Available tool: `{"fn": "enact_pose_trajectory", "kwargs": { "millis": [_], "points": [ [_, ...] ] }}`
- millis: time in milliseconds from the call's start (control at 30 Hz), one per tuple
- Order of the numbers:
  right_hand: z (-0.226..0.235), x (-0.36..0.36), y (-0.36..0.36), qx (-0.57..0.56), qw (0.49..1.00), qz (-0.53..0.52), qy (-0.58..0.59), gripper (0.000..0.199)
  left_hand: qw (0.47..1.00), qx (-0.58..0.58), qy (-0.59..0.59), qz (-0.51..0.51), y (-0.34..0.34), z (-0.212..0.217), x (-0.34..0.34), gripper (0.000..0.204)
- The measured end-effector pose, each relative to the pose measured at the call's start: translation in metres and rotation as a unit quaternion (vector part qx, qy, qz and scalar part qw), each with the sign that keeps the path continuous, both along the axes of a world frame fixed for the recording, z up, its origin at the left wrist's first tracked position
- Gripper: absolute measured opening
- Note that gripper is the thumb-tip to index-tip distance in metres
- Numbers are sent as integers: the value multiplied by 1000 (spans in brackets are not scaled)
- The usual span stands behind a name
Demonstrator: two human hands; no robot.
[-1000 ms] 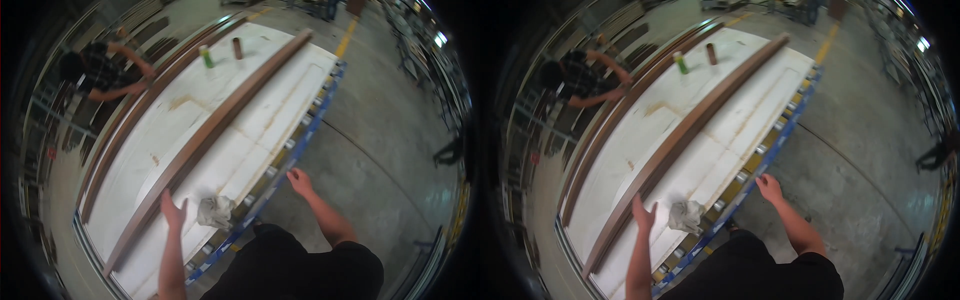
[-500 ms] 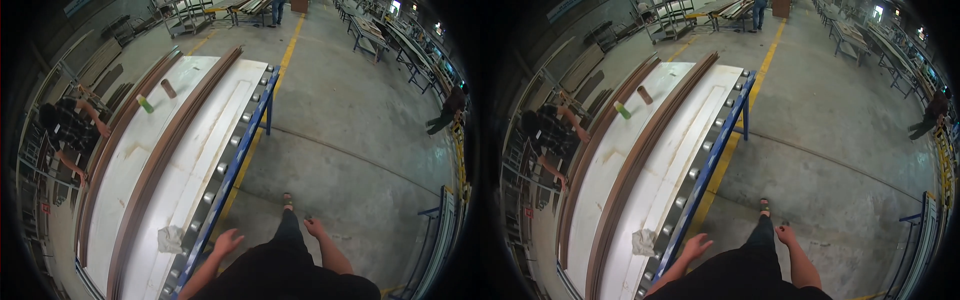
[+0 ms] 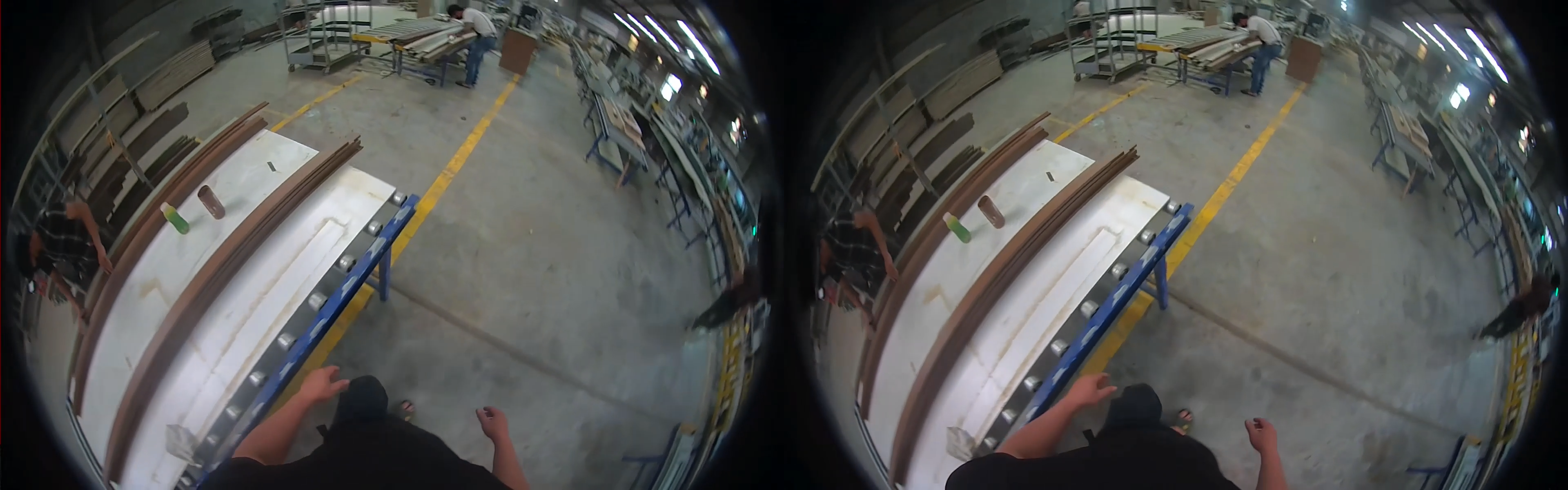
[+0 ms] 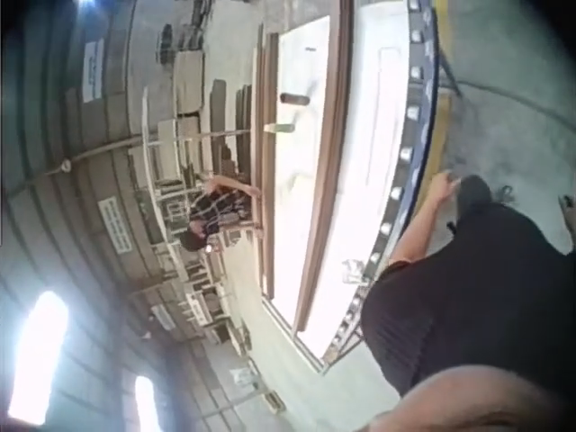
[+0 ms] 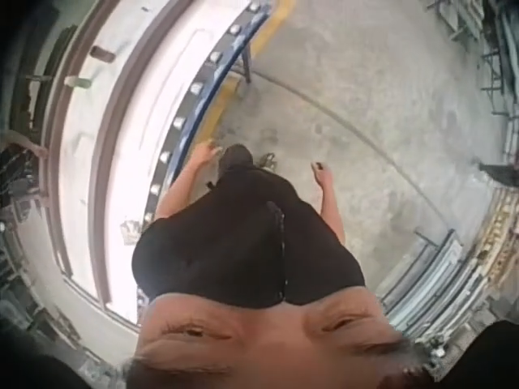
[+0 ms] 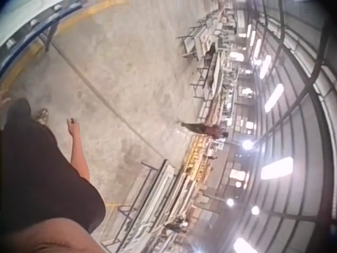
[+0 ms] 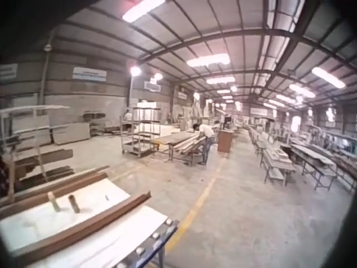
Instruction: Wiping down long wooden or composite planks with a cloth and transferring them to a storage rack.
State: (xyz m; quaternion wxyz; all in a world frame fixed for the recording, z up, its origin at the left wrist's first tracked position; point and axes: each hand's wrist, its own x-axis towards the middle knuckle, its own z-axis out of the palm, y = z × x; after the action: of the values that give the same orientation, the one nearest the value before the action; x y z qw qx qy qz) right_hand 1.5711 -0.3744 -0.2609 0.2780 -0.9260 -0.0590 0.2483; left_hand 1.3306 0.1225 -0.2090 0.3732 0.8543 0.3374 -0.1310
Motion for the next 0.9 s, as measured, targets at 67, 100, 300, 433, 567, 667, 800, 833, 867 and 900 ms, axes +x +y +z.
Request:
{"fn": "enact_pose_trajectory", "kwargs": {
  "millis": [67, 100, 300, 433, 567, 667, 800, 833, 867, 900],
  "points": [
    [5, 67, 17, 3, 1000, 3, -7, 57, 999, -6, -42, 28, 20, 3, 62, 63],
    [6, 104, 33, 0, 1000, 20, -10, 56, 995, 51, -81, 27, 35, 2, 86, 62],
    [-15, 307, 151, 117, 993, 27, 18, 47, 930, 266, -222, 121, 210, 26, 269, 65],
    [31, 412, 219, 59, 995, 66, 34, 46, 903, 371, -126, 175, 362, 59, 374, 95],
    [52, 513, 250, 76, 994, 70, 41, 45, 890, 403, -46, 207, 465, 75, 435, 117],
    [62, 596, 261, 105, 982, -67, 140, 48, 887, 394, 49, 236, 504, 82, 478, 127],
    [63, 731, 307, 100, 978, -29, 181, 47, 909, 300, 150, 248, 534, 78, 522, 130],
    [61, 769, 319, 105, 975, -56, 187, 46, 910, 293, 167, 243, 539, 72, 531, 130],
    [59, 806, 340, 110, 971, -82, 193, 44, 902, 290, 177, 266, 541, 64, 535, 130],
    [57, 849, 371, 107, 972, -59, 199, 44, 894, 311, 183, 264, 541, 54, 537, 129]
  ]
}}
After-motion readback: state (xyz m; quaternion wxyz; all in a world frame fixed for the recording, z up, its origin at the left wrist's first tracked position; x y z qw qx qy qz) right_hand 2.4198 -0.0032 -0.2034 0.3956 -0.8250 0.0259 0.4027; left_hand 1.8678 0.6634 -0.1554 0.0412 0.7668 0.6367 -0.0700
